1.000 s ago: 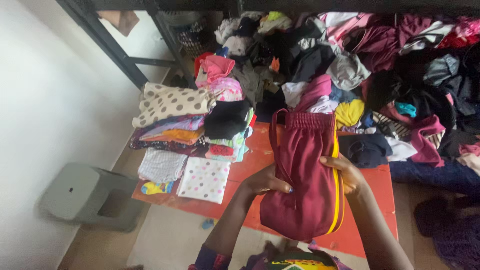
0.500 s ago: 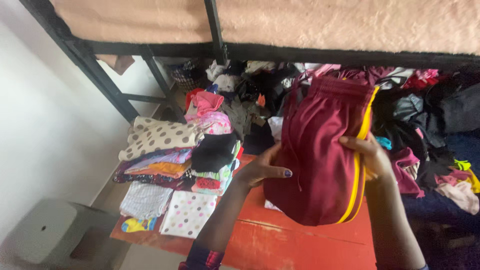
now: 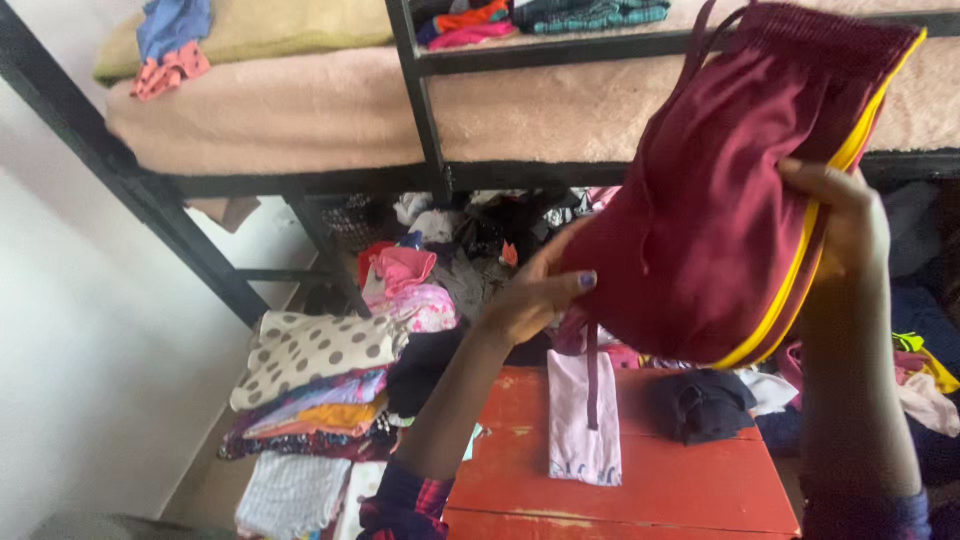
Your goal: The person picks up clothing items from a blue basket, folds a pair of maroon shorts on a table, and places them on a bunk bed, before folding several other garments including a black shirt, a red pair of pants, a light blue patterned item, and a red patterned item by hand.
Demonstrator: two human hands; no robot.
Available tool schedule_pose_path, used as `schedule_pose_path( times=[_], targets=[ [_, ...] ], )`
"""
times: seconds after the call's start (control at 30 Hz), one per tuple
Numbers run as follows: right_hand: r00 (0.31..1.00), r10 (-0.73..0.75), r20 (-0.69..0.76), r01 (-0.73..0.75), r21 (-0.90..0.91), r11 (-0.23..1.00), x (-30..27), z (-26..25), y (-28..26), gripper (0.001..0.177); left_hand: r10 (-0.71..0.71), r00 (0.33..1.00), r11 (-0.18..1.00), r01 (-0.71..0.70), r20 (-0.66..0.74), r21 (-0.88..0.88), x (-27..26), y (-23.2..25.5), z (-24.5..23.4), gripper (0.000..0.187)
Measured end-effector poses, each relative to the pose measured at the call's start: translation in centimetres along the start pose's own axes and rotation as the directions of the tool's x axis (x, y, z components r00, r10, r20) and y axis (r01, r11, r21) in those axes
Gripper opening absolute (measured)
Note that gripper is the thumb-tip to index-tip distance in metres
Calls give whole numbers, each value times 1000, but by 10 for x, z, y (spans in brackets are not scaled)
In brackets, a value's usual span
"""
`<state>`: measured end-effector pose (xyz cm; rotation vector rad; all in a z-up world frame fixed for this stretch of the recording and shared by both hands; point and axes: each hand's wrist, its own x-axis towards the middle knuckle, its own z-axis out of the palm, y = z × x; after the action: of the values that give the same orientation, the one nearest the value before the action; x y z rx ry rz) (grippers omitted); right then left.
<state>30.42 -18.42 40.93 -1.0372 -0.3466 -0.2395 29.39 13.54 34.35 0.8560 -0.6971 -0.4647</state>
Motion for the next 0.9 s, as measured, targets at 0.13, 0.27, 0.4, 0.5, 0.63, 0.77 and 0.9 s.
schedule_pose_path(
  times=[0.13, 0.27, 0.4, 0.5, 0.63, 0.77, 0.9],
  targets=[
    [1000, 4, -20, 0, 177, 984, 34, 0, -14, 39, 34, 999, 996, -32, -26, 85, 30, 35, 4, 84],
    [997, -35, 71, 16, 240, 971, 67, -4, -27, 35, 75, 994, 986, -63, -74, 153, 63, 67, 8, 73],
    [984, -100, 147, 50, 312, 949, 106, -13, -41, 25, 179, 984, 973, -181, 25, 143, 89, 92, 10, 63],
    [978, -156, 141, 113, 275, 955, 127, -15, -48, 34, 196, 981, 968, -193, -4, 159, 113, 102, 6, 60],
    [968, -169, 187, 112, 280, 953, 163, -27, -60, 35, 249, 968, 960, -246, -9, 130, 156, 111, -7, 56],
    [949, -219, 229, 154, 271, 950, 214, -49, -57, 37, 318, 947, 943, -320, 33, 96, 191, 126, -20, 50],
    [945, -175, 278, 88, 299, 950, 258, -49, -52, 43, 334, 941, 940, -329, -46, 95, 224, 139, -34, 39]
  ],
)
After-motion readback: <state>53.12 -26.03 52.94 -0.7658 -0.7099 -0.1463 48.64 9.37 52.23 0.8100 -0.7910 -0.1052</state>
